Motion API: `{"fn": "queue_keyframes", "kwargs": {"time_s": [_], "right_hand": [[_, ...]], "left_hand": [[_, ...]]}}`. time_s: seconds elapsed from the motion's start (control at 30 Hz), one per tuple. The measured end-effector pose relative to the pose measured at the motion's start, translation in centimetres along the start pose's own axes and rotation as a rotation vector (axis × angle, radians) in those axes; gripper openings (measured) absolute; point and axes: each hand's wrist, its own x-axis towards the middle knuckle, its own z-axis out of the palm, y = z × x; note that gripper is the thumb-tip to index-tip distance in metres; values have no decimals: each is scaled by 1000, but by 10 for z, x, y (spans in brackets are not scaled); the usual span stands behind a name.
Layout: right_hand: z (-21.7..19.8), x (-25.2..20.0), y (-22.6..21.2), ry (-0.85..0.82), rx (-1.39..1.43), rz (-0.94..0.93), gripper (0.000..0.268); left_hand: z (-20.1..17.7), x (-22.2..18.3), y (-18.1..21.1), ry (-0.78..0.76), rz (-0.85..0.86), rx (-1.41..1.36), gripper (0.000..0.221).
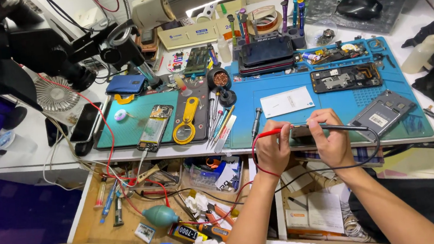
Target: Testing a mobile phone's internal components using a multimeter on a repair bench.
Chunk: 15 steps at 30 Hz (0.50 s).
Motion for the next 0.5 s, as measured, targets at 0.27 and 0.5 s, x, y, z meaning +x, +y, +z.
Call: {"fn": "queue_keyframes", "kwargs": {"time_s": [0.27,0.5], "right_hand": [[0,1,-4,-5,0,1,24],[0,1,-5,4,2,19,25]], "left_hand": [[-3,1,6,1,2,2,18],[-3,0,5,-24,-19,-6,19]]}}
